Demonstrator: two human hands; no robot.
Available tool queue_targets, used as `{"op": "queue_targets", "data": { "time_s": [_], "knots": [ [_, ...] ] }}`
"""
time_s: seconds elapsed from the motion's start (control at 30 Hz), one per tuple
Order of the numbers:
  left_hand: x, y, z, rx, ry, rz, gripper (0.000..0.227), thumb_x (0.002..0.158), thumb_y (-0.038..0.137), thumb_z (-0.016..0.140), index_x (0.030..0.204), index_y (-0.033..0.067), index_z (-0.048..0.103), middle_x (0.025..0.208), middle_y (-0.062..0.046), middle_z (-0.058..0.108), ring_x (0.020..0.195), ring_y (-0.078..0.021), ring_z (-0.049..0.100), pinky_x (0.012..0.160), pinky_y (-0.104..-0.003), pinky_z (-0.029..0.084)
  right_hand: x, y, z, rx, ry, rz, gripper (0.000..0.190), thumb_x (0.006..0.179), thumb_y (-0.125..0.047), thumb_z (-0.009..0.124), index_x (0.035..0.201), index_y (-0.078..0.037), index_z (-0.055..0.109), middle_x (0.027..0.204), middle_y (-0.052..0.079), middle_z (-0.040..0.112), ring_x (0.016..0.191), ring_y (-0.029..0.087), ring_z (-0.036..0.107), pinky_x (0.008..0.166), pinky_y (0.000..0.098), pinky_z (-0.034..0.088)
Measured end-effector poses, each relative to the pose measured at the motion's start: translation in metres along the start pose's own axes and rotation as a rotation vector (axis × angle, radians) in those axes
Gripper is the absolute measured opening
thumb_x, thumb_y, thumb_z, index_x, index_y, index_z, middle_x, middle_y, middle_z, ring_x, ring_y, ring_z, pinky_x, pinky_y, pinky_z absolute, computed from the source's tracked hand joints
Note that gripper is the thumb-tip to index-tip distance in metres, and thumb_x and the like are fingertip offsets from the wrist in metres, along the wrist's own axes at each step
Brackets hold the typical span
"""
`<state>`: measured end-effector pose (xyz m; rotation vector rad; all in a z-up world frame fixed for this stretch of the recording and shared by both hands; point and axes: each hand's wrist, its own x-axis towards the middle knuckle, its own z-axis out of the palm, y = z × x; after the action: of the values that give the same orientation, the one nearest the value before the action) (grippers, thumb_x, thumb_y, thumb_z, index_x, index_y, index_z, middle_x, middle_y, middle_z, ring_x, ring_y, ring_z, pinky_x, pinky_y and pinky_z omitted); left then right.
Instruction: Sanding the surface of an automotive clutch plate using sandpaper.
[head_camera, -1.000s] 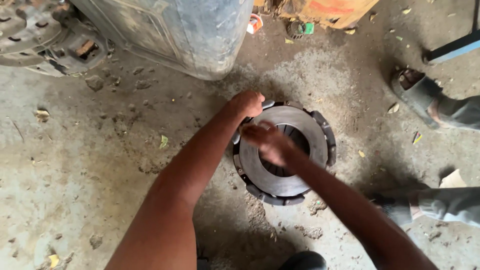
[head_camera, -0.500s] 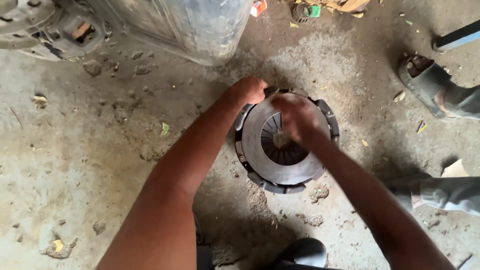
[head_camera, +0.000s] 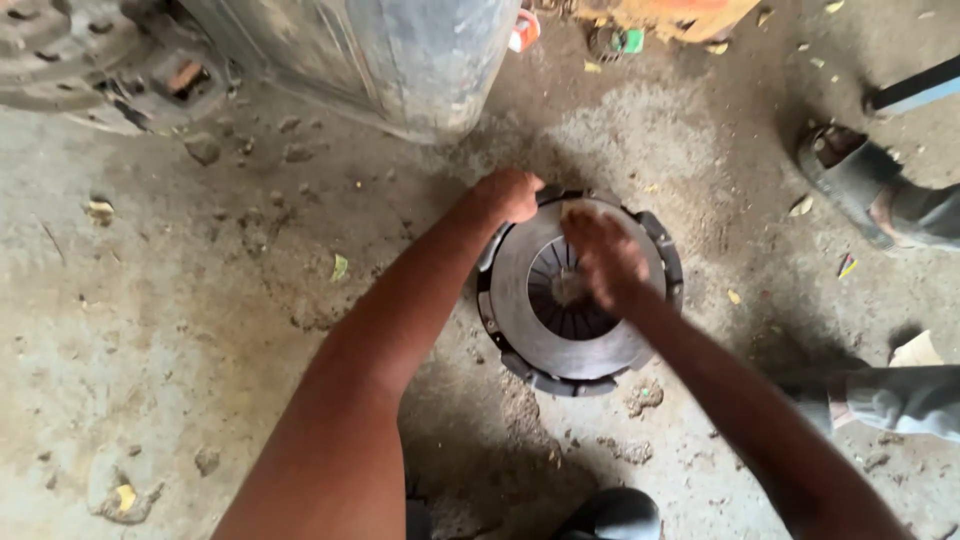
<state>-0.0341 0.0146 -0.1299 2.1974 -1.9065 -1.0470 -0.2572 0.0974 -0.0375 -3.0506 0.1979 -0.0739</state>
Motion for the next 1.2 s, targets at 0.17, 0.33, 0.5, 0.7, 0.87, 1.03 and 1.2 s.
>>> {"op": "queue_targets", "data": {
  "time_s": [0.17, 0.33, 0.5, 0.7, 0.87, 1.03, 1.2],
  "knots": [
    [-0.021, 0.011, -0.016, 0.028, -0.007, -0.028, 0.053, 0.089, 0.017, 0.058, 0.141, 0.0261, 0.065, 0.131, -0.018, 0.069, 0.123, -0.0371, 0.066, 0.106, -0.046, 0.053, -0.005, -0.003, 0.030, 0.049, 0.101, -0.134, 0.065, 0.084, -0.015, 0.062, 0.146, -0.007, 0.044, 0.150, 0.010, 0.053, 0.136, 0.024, 0.057, 0.116, 0.0406, 0.044],
    [-0.001, -0.001, 0.007, -0.004, 0.035, -0.029, 0.057, 0.086, 0.017, 0.058, 0.142, 0.0264, 0.059, 0.134, -0.016, 0.064, 0.120, -0.0375, 0.063, 0.101, -0.048, 0.052, 0.005, 0.053, 0.017, -0.115, -0.065, 0.083, 0.068, 0.073, 0.000, 0.069, 0.139, -0.008, 0.055, 0.142, 0.010, 0.060, 0.129, 0.021, 0.061, 0.099, 0.0332, 0.054],
    [-0.012, 0.003, -0.002, -0.012, 0.069, 0.013, 0.057, 0.087, 0.014, 0.058, 0.142, 0.0268, 0.064, 0.132, -0.015, 0.069, 0.121, -0.0347, 0.066, 0.104, -0.044, 0.053, 0.007, 0.020, 0.028, 0.059, 0.124, 0.150, 0.041, 0.084, 0.000, 0.067, 0.124, -0.007, 0.062, 0.118, 0.008, 0.064, 0.108, 0.021, 0.065, 0.081, 0.0328, 0.059],
    [-0.016, 0.004, -0.004, -0.007, 0.065, 0.040, 0.060, 0.084, 0.013, 0.058, 0.142, 0.0264, 0.059, 0.128, -0.017, 0.066, 0.116, -0.0370, 0.066, 0.099, -0.046, 0.053, 0.009, 0.026, 0.018, 0.065, -0.004, 0.286, 0.023, 0.096, 0.000, 0.063, 0.116, -0.010, 0.067, 0.092, 0.009, 0.061, 0.081, 0.024, 0.063, 0.060, 0.0328, 0.058],
    [-0.019, 0.006, -0.011, -0.025, 0.052, 0.006, 0.057, 0.086, 0.014, 0.058, 0.140, 0.0291, 0.063, 0.126, -0.018, 0.068, 0.116, -0.0381, 0.066, 0.100, -0.045, 0.054, 0.019, -0.021, 0.011, 0.091, -0.093, 0.264, 0.029, 0.086, -0.006, 0.067, 0.115, -0.008, 0.067, 0.099, 0.010, 0.063, 0.090, 0.026, 0.064, 0.064, 0.0457, 0.058],
    [-0.029, 0.009, -0.009, -0.044, 0.079, 0.006, 0.059, 0.083, 0.012, 0.058, 0.139, 0.0290, 0.062, 0.127, -0.017, 0.067, 0.116, -0.0371, 0.066, 0.099, -0.045, 0.054, 0.020, 0.011, 0.005, 0.106, -0.121, 0.280, 0.028, 0.090, -0.003, 0.065, 0.117, -0.008, 0.066, 0.107, 0.014, 0.062, 0.102, 0.029, 0.064, 0.076, 0.0406, 0.060],
    [0.009, -0.007, 0.006, -0.016, 0.117, 0.095, 0.056, 0.084, 0.013, 0.060, 0.138, 0.0253, 0.065, 0.129, -0.016, 0.068, 0.119, -0.0356, 0.066, 0.101, -0.044, 0.054, 0.031, -0.009, 0.016, -0.011, -0.261, 0.293, 0.036, 0.079, -0.004, 0.066, 0.115, -0.005, 0.065, 0.115, 0.014, 0.062, 0.106, 0.032, 0.063, 0.078, 0.0442, 0.060]
  ]
}}
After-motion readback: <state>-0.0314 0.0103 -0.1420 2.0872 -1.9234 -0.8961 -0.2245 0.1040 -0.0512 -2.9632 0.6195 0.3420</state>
